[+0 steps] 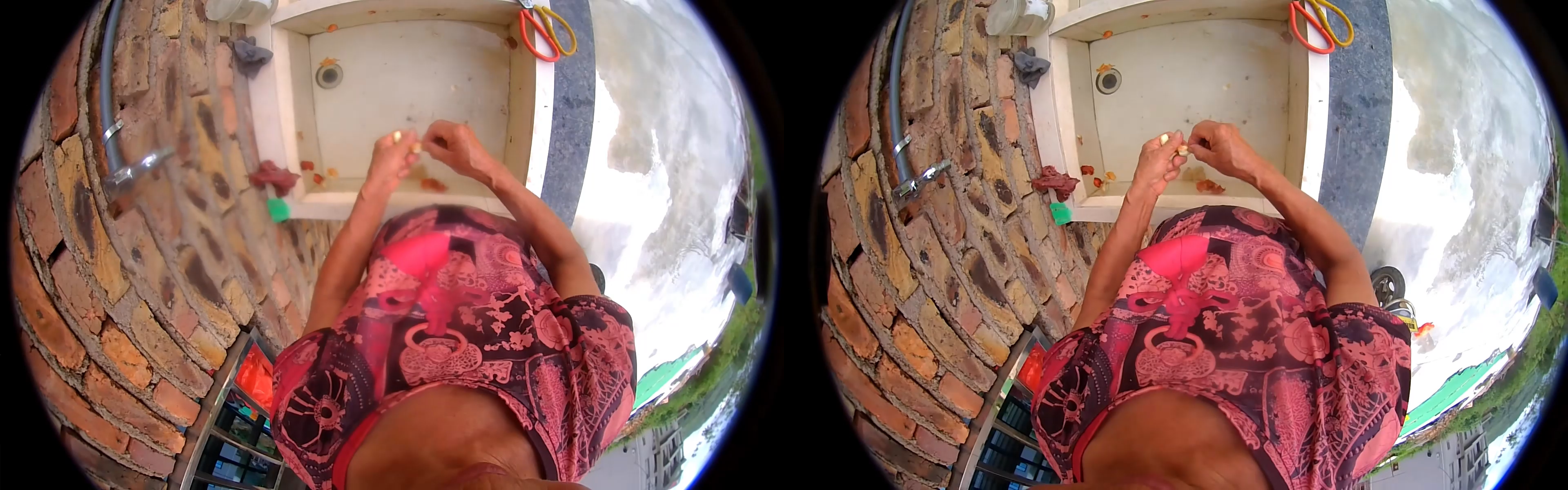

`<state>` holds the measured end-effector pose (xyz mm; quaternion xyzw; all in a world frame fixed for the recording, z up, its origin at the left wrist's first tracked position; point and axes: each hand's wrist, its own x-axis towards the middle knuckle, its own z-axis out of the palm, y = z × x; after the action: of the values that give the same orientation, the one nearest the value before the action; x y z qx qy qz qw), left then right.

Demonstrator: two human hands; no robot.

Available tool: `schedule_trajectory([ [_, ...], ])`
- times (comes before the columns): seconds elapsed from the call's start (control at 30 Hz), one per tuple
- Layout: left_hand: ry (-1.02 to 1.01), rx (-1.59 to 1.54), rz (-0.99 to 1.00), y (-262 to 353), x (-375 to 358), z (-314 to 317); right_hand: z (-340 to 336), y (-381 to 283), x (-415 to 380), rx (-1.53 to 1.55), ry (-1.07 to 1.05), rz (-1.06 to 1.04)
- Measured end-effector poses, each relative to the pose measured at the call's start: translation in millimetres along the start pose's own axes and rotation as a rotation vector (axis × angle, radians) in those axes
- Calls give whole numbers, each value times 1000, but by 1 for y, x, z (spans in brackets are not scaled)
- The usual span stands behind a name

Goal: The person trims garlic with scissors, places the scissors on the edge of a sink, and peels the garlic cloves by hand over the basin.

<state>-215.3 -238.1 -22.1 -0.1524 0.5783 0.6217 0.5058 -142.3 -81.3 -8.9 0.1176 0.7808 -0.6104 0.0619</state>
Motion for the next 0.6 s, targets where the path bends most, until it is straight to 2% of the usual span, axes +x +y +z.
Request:
schedule_trajectory([
  [0.1,-12,17,-17,2,1,0,4,-6,-3,-39,-2,-46],
  [0.17,-22,12,-25,3,2,-1,14,-4,-6,-89,108,-194],
  [0.27,-44,16,-32,5,4,-1,22,3,-5,-42,227,-171],
  [0.3,-55,-67,-28,6,2,3,21,3,-4,-41,226,-172],
  [0.43,-123,-281,0,13,-10,8,17,6,-1,115,225,34],
  [0.53,-228,-264,37,13,-11,1,14,8,-1,277,198,156],
  [0.6,-173,-237,55,12,-11,1,17,6,-1,393,172,214],
])
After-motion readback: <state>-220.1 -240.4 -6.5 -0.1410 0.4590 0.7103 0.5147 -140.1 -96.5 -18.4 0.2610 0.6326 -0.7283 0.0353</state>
